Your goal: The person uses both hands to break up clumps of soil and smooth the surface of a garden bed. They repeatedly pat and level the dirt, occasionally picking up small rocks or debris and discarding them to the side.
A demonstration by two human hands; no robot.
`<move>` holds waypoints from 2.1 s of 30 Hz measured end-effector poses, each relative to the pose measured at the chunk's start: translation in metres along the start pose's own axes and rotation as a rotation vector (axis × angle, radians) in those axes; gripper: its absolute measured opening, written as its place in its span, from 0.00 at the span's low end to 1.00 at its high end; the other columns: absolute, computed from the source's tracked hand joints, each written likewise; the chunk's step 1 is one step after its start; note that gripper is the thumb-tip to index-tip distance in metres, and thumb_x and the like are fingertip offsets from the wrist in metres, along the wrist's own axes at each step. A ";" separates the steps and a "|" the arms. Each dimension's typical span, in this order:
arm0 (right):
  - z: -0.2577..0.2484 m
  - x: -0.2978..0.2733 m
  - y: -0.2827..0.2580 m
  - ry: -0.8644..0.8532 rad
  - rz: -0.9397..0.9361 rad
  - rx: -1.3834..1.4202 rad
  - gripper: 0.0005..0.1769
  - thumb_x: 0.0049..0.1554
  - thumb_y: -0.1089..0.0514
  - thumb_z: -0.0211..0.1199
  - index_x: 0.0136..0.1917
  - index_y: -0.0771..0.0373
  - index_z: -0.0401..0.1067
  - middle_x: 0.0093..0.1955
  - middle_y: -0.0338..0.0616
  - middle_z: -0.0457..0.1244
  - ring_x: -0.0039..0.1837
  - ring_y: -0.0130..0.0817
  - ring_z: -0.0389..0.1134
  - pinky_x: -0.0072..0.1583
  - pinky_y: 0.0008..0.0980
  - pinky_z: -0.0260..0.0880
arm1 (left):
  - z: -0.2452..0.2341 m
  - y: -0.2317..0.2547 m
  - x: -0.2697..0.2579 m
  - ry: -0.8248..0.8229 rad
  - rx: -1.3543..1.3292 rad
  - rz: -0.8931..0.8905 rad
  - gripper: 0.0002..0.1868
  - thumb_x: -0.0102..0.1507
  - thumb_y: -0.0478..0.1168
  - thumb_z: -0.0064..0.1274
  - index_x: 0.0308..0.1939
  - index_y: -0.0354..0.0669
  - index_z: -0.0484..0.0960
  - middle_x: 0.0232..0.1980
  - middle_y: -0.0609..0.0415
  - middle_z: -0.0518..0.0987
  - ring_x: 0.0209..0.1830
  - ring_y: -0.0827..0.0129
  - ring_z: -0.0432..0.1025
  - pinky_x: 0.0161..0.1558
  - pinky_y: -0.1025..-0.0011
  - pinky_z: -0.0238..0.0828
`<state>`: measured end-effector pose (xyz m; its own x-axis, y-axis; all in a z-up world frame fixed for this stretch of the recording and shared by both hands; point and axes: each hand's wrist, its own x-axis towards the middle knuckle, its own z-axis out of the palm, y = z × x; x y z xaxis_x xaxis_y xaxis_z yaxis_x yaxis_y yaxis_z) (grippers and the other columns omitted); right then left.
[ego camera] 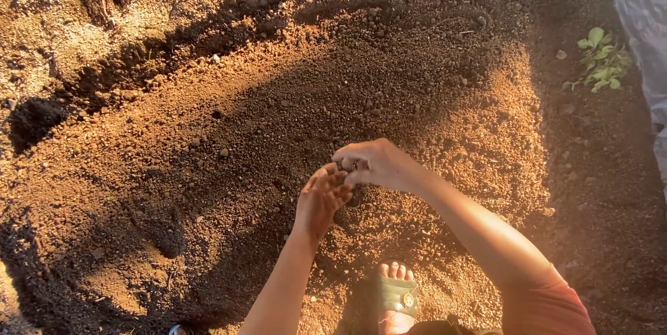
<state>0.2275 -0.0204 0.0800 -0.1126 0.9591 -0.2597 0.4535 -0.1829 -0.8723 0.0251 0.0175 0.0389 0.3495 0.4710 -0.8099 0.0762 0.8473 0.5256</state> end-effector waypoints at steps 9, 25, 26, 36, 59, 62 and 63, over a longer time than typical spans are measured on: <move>0.006 -0.028 0.109 -0.105 0.530 -0.812 0.19 0.55 0.56 0.67 0.60 0.56 0.73 0.58 0.51 0.65 0.57 0.49 0.71 0.52 0.44 0.78 | -0.025 -0.023 0.010 -0.005 -0.249 -0.053 0.15 0.72 0.32 0.42 0.63 0.30 0.71 0.53 0.41 0.76 0.54 0.58 0.74 0.53 0.66 0.79; 0.015 -0.002 -0.018 -0.119 0.128 -0.459 0.19 0.59 0.41 0.60 0.56 0.54 0.74 0.54 0.47 0.68 0.50 0.43 0.73 0.47 0.36 0.79 | 0.002 -0.013 -0.002 -0.003 -0.218 -0.104 0.16 0.75 0.46 0.38 0.44 0.44 0.79 0.39 0.49 0.82 0.38 0.62 0.79 0.41 0.61 0.78; 0.012 -0.002 -0.020 -0.088 0.118 -0.451 0.19 0.59 0.41 0.60 0.56 0.54 0.74 0.53 0.46 0.68 0.50 0.42 0.72 0.47 0.35 0.79 | 0.006 -0.009 -0.004 -0.016 -0.274 -0.133 0.14 0.75 0.46 0.38 0.46 0.46 0.78 0.41 0.50 0.83 0.38 0.63 0.79 0.41 0.64 0.79; 0.044 -0.042 0.075 -0.258 0.212 -0.912 0.12 0.54 0.57 0.66 0.53 0.56 0.74 0.50 0.47 0.68 0.50 0.41 0.73 0.48 0.31 0.76 | -0.026 -0.035 0.006 0.052 -0.287 -0.082 0.16 0.74 0.34 0.40 0.64 0.34 0.72 0.46 0.44 0.79 0.42 0.65 0.77 0.41 0.76 0.83; 0.077 -0.030 0.108 -0.014 0.044 -0.949 0.06 0.58 0.54 0.64 0.50 0.50 0.75 0.47 0.39 0.65 0.49 0.36 0.72 0.47 0.30 0.73 | -0.020 -0.015 -0.018 0.142 0.356 0.132 0.23 0.69 0.35 0.50 0.69 0.40 0.72 0.60 0.42 0.77 0.58 0.59 0.72 0.54 0.60 0.73; 0.051 -0.027 0.075 0.030 0.114 -0.799 0.08 0.60 0.50 0.60 0.49 0.52 0.77 0.46 0.39 0.68 0.47 0.35 0.72 0.46 0.29 0.74 | -0.025 -0.017 -0.021 0.102 0.931 0.395 0.24 0.67 0.37 0.55 0.67 0.44 0.71 0.74 0.46 0.57 0.70 0.47 0.63 0.61 0.50 0.74; 0.048 -0.023 0.069 0.030 0.115 -0.798 0.08 0.60 0.50 0.60 0.49 0.52 0.77 0.46 0.39 0.68 0.47 0.35 0.72 0.46 0.29 0.74 | -0.021 -0.018 -0.017 0.101 0.932 0.394 0.24 0.67 0.37 0.55 0.67 0.44 0.71 0.74 0.46 0.57 0.70 0.47 0.63 0.61 0.50 0.74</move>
<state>0.2186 -0.0656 0.0058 -0.0076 0.9511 -0.3087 0.9568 -0.0828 -0.2786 -0.0022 -0.0009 0.0375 0.4294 0.7304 -0.5311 0.6857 0.1191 0.7181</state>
